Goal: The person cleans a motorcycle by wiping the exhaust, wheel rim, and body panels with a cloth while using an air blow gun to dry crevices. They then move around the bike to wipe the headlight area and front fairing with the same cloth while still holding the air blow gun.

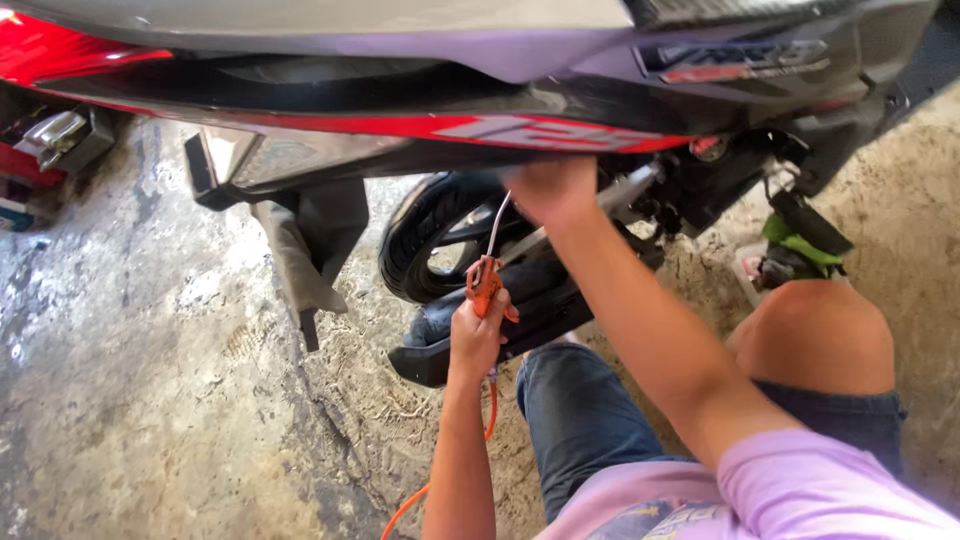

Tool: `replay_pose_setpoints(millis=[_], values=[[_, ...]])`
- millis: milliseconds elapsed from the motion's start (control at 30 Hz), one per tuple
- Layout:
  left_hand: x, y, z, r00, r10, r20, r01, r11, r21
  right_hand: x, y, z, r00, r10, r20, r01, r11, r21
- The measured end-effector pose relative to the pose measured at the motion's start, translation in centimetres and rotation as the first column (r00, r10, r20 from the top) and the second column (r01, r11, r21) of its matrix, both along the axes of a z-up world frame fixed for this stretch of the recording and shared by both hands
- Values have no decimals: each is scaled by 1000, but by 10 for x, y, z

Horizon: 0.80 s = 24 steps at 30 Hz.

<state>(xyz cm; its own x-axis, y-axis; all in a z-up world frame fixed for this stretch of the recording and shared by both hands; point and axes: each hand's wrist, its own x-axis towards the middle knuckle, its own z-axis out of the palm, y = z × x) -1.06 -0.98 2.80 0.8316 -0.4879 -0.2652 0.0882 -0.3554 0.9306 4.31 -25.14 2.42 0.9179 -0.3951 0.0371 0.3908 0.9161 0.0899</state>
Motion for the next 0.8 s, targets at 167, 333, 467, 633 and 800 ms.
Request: replay_pose_setpoints(millis=[167, 333, 467, 633, 800], values=[[2, -1, -1, 998, 67, 2, -67, 996, -59, -7, 14, 11, 949, 18, -313, 19, 993, 113], [9, 4, 10, 993, 104, -54, -108, 991, -73, 30, 38, 44, 957, 35, -289, 37, 970, 240], [9, 1, -2, 994, 89, -66, -96, 988, -123, 4, 59, 33, 990, 126, -61, -115, 982, 150], [8, 9, -8, 991, 127, -53, -131, 986, -100, 46, 55, 43, 957, 158, -243, -77, 947, 313], [-8, 4, -3, 966, 228, 123, -218, 972, -87, 80, 108, 71, 992, 121, 41, -128, 959, 252]])
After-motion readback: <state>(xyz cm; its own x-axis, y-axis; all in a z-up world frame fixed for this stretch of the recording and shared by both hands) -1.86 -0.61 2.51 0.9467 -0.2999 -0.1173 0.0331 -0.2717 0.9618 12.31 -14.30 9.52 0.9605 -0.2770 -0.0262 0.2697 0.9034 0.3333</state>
